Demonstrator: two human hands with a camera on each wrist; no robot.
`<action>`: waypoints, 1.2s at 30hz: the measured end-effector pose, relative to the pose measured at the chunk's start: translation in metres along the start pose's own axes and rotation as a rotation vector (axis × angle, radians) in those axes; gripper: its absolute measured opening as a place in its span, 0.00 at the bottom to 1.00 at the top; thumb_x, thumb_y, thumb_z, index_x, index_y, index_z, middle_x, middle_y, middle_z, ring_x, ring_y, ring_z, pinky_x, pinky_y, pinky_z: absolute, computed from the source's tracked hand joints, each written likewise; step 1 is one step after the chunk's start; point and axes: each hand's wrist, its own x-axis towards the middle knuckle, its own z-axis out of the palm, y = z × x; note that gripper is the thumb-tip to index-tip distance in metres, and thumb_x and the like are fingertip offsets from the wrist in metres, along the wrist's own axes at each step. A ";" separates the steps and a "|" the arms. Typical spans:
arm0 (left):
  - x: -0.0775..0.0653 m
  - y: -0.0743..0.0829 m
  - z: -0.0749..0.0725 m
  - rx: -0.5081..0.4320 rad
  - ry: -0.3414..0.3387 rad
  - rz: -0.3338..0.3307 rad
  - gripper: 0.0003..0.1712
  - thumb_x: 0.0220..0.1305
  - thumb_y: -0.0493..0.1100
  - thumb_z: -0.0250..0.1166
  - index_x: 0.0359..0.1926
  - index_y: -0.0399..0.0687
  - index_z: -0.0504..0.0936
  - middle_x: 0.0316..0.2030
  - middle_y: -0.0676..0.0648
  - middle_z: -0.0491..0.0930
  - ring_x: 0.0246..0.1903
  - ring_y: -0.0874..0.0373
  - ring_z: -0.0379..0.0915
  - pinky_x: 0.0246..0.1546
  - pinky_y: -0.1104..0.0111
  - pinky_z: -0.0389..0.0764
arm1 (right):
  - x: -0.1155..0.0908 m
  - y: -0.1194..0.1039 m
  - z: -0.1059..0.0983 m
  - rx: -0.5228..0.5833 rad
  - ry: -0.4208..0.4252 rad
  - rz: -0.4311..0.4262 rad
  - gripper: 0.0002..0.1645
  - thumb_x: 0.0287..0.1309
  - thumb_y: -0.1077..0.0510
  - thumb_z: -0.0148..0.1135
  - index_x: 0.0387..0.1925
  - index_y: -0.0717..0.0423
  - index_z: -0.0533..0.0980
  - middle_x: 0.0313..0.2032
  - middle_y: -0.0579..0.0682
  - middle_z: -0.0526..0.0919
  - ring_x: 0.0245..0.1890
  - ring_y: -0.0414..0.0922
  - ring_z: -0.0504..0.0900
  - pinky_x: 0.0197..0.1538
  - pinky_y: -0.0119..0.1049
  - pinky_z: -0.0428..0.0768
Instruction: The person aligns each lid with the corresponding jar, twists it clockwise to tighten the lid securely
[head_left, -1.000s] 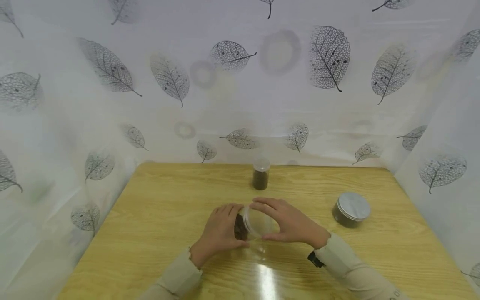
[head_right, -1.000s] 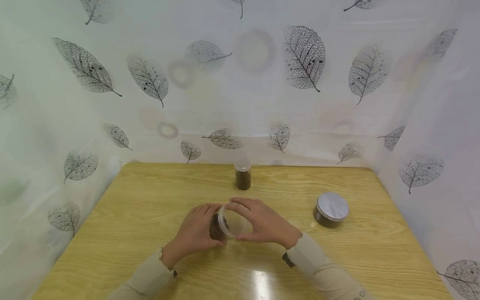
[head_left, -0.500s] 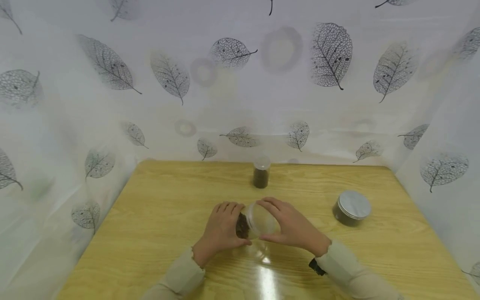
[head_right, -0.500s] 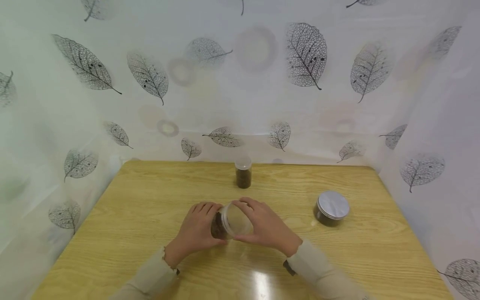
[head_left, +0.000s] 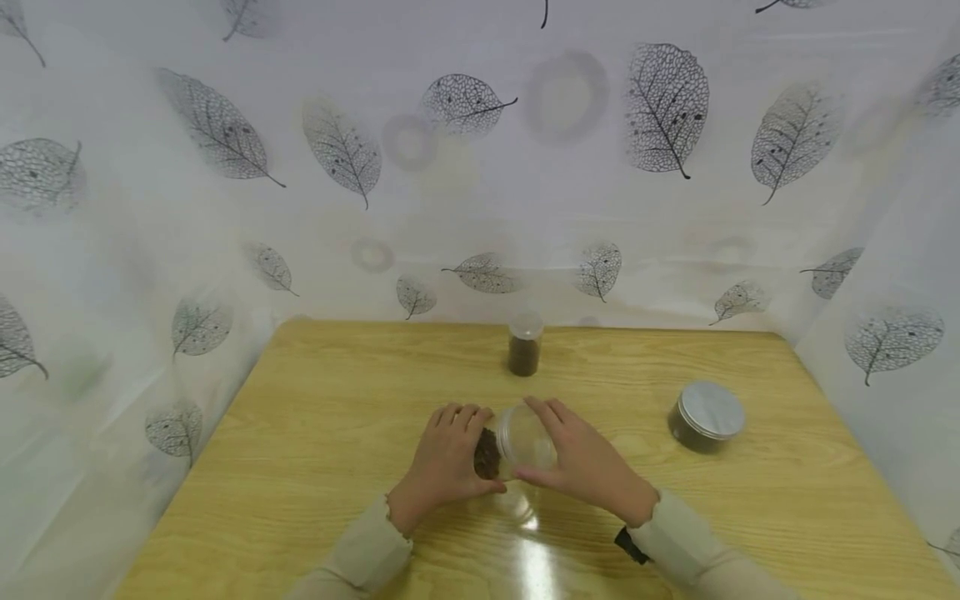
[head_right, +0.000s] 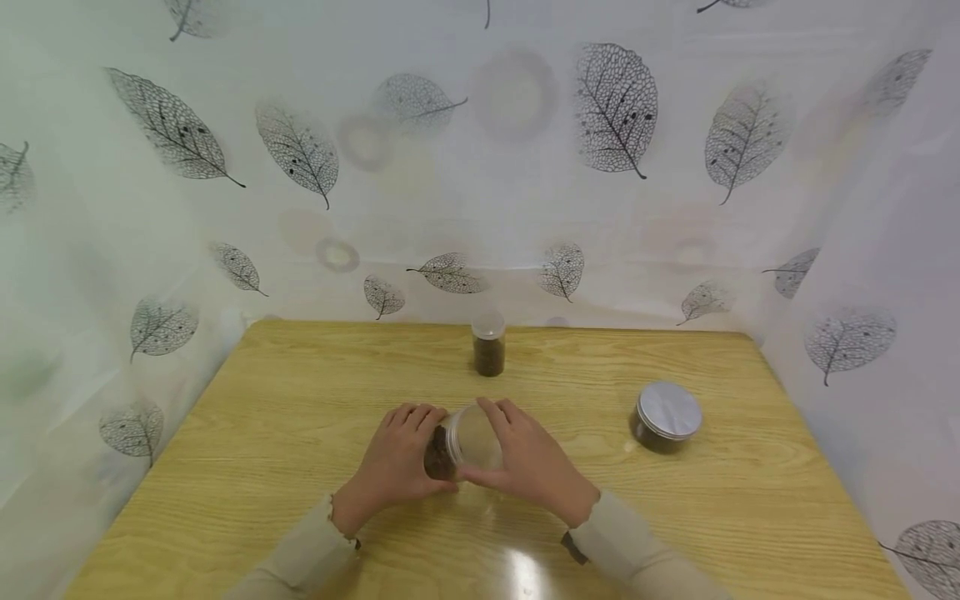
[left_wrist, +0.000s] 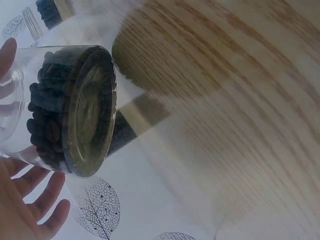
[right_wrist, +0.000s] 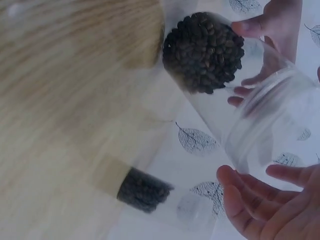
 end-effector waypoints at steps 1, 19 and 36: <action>0.000 0.000 0.000 0.001 0.001 0.000 0.57 0.25 0.77 0.71 0.55 0.49 0.70 0.48 0.50 0.76 0.48 0.53 0.71 0.53 0.58 0.74 | 0.001 0.001 -0.002 -0.017 -0.005 -0.020 0.56 0.40 0.33 0.68 0.66 0.57 0.61 0.52 0.57 0.76 0.46 0.53 0.80 0.47 0.49 0.80; 0.000 -0.001 0.000 -0.048 -0.013 -0.011 0.57 0.26 0.76 0.71 0.56 0.49 0.70 0.49 0.50 0.75 0.46 0.53 0.72 0.51 0.57 0.75 | 0.016 0.028 -0.022 -0.117 -0.151 -0.449 0.61 0.33 0.47 0.78 0.70 0.47 0.56 0.66 0.56 0.66 0.58 0.51 0.74 0.57 0.49 0.75; -0.002 -0.002 0.001 -0.066 -0.015 -0.017 0.57 0.26 0.75 0.72 0.56 0.49 0.69 0.49 0.50 0.75 0.47 0.53 0.72 0.51 0.57 0.75 | 0.014 0.019 -0.021 -0.012 -0.187 -0.254 0.55 0.41 0.38 0.71 0.69 0.51 0.58 0.53 0.54 0.75 0.47 0.48 0.78 0.50 0.45 0.79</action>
